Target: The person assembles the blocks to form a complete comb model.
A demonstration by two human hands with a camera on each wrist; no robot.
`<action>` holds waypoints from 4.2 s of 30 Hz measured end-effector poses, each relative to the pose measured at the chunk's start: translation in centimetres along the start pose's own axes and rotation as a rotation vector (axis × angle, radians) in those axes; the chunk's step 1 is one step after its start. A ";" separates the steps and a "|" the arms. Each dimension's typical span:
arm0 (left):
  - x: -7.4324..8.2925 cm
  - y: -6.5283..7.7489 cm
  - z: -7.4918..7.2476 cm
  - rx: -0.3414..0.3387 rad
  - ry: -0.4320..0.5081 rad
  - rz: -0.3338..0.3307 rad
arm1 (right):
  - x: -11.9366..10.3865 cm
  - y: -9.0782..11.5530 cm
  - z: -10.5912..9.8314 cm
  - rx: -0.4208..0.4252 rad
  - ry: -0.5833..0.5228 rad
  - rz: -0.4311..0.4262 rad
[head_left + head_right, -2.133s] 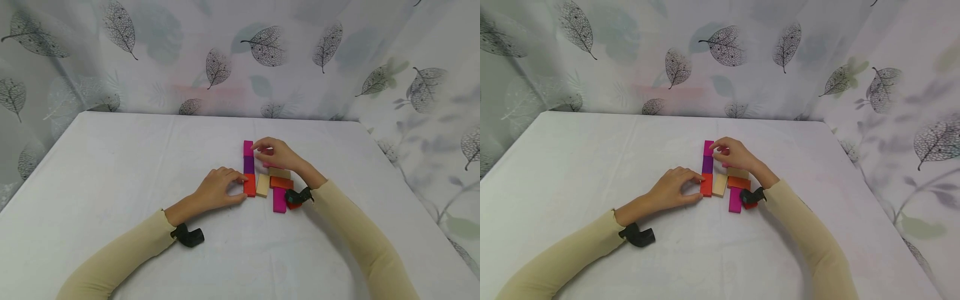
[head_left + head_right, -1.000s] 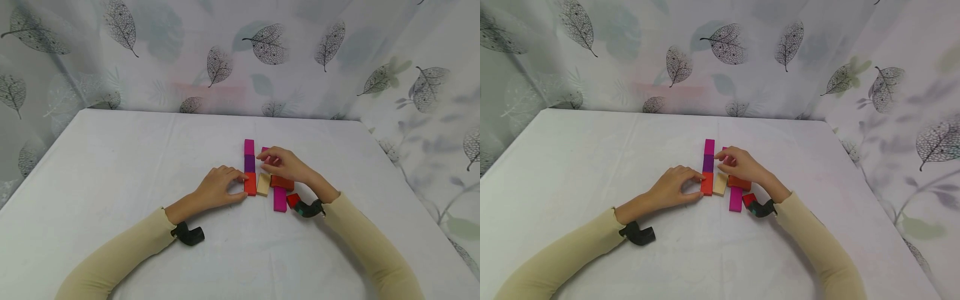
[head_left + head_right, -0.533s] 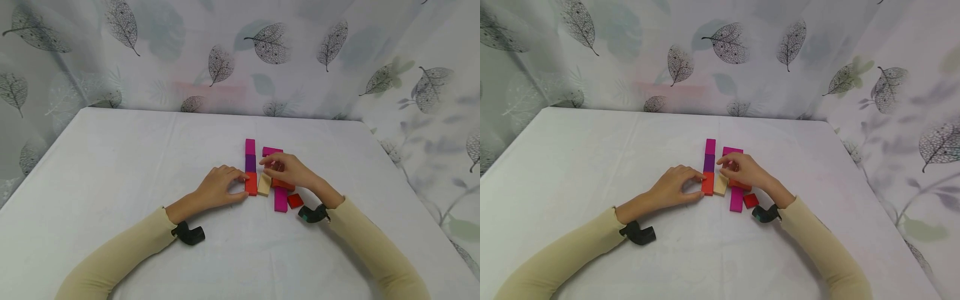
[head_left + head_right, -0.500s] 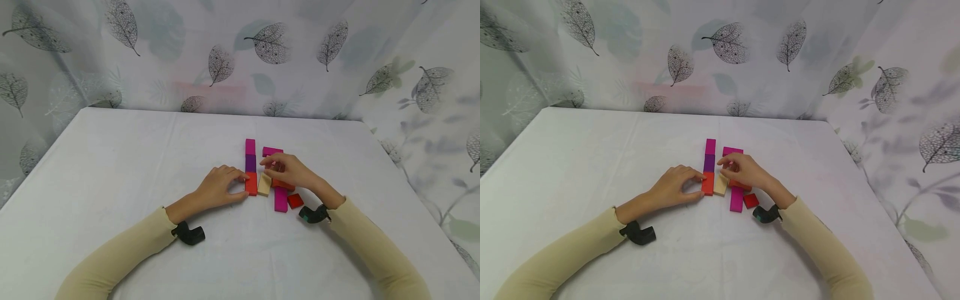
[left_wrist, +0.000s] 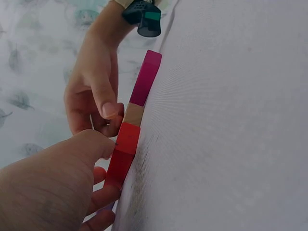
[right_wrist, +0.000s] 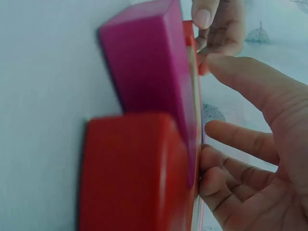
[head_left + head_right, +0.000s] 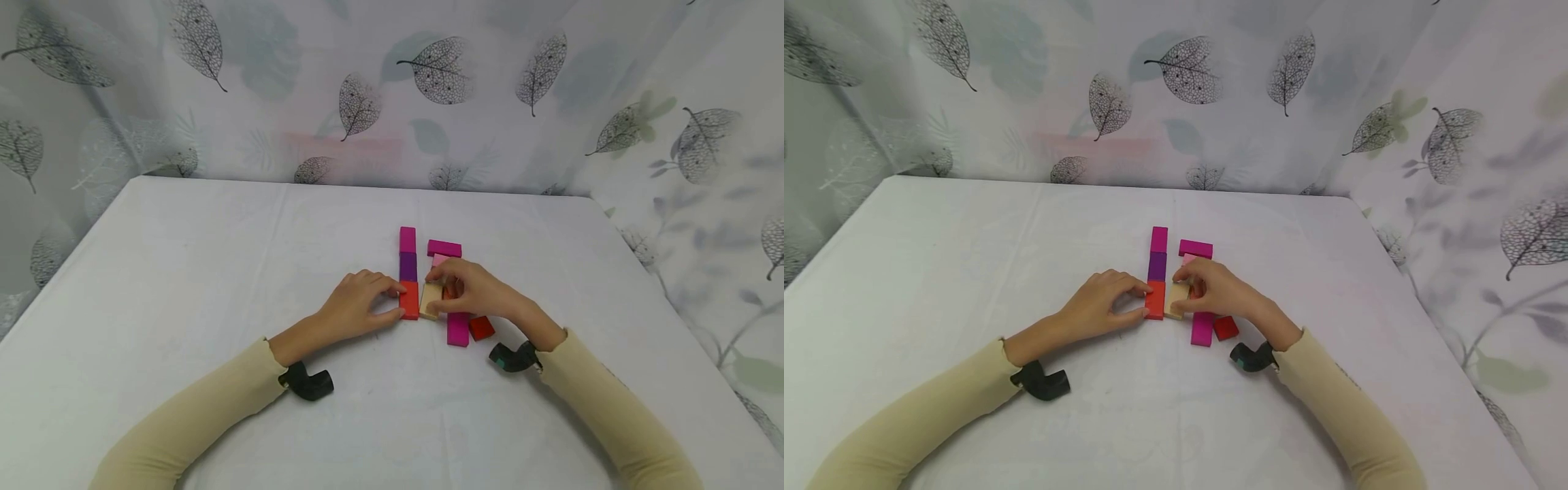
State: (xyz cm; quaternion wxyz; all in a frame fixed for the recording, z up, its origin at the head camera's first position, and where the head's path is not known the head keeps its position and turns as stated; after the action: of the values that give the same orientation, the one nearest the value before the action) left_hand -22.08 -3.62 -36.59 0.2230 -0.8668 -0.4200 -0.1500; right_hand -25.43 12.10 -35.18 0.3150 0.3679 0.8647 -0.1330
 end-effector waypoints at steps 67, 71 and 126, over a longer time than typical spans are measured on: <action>0.0 0.1 0.1 -0.011 0.014 -0.003 | -1.0 1.3 0.2 0.023 0.003 -0.091; 0.0 0.1 0.1 -0.010 0.008 -0.003 | -1.2 1.4 0.2 0.027 0.001 -0.099; -0.2 -0.1 0.2 -0.010 0.025 0.001 | -3.8 2.9 2.7 -0.025 -0.011 -0.167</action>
State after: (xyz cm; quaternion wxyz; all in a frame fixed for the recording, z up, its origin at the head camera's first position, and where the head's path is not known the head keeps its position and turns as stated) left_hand -22.26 -3.62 -36.85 0.2240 -0.8662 -0.4160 -0.1627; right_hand -20.17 10.75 -34.84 0.3123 0.2898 0.8922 -0.1500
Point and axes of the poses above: each hand's wrist, its own y-axis away from the middle knuckle, its own z-axis out of the palm, x = y × z, the point moved 8 cm from there along -y, towards the middle knuckle, and after that the axes turned 2 degrees about -x, right-handed, at the moved point
